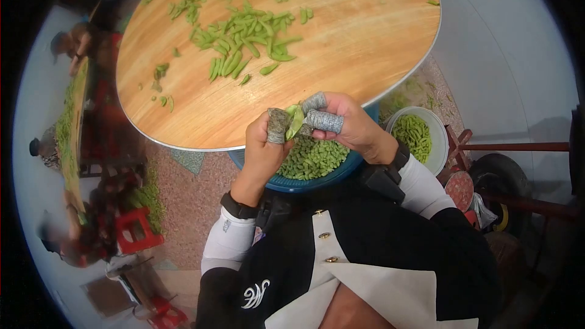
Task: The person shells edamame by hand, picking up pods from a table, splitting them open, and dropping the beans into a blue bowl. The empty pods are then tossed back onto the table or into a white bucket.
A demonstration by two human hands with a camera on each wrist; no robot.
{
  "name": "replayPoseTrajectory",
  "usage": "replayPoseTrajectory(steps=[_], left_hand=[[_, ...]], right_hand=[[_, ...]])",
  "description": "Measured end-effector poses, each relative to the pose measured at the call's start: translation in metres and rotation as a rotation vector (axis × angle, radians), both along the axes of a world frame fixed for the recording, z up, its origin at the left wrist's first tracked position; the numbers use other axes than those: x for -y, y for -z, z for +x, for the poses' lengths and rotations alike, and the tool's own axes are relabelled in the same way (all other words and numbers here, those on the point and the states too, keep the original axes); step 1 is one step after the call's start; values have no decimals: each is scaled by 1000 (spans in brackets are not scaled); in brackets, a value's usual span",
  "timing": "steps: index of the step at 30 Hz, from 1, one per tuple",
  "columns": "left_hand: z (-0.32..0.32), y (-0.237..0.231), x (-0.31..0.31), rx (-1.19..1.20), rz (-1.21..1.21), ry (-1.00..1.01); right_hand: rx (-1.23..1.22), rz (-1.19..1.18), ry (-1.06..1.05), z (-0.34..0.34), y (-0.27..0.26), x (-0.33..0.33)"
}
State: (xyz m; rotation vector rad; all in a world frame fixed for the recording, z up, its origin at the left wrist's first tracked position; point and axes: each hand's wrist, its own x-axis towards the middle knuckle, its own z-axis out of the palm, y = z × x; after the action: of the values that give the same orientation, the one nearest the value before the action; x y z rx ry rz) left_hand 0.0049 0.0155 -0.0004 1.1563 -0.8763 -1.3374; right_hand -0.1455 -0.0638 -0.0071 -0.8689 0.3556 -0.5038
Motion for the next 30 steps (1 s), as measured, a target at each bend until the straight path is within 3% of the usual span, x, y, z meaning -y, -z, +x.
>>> replayPoseTrajectory(steps=[1,2,4,10,14,16,17,19,24,26,27,28,30], left_hand=[[-1,0,0,331,-81,-78],[0,1,0,331,-80,-79],[2,3,0,656,-258,-42],[4,-6,-1,881,-353,-18],[7,-2,-3,745,-261,45],[7,-6,-4,204,44,74],[6,-5,-3,210,33,73],[0,1,3,444,-206,-99],[5,8,8,624,-284,-33],[10,11,10,377,-324,81],[6,5,10,88,-239,81],[7,2,10,92,-245,81],[9,-3,12,584,-234,-3]], right_hand=[[-50,5,27,-1,-8,-1],[-50,7,26,-1,-11,0],[-104,-110,53,-3,-15,2],[-315,-303,62,-4,-20,5],[-279,-333,67,-5,-22,3],[-220,-163,4,-6,-16,5],[-215,-174,6,-4,-13,4],[-273,-147,53,1,-10,1],[-276,-355,152,5,-15,-3],[-177,-594,139,3,-19,-4],[-168,-605,118,2,-19,-3],[-164,-611,119,2,-16,-3],[-308,-514,178,3,-9,-1]])
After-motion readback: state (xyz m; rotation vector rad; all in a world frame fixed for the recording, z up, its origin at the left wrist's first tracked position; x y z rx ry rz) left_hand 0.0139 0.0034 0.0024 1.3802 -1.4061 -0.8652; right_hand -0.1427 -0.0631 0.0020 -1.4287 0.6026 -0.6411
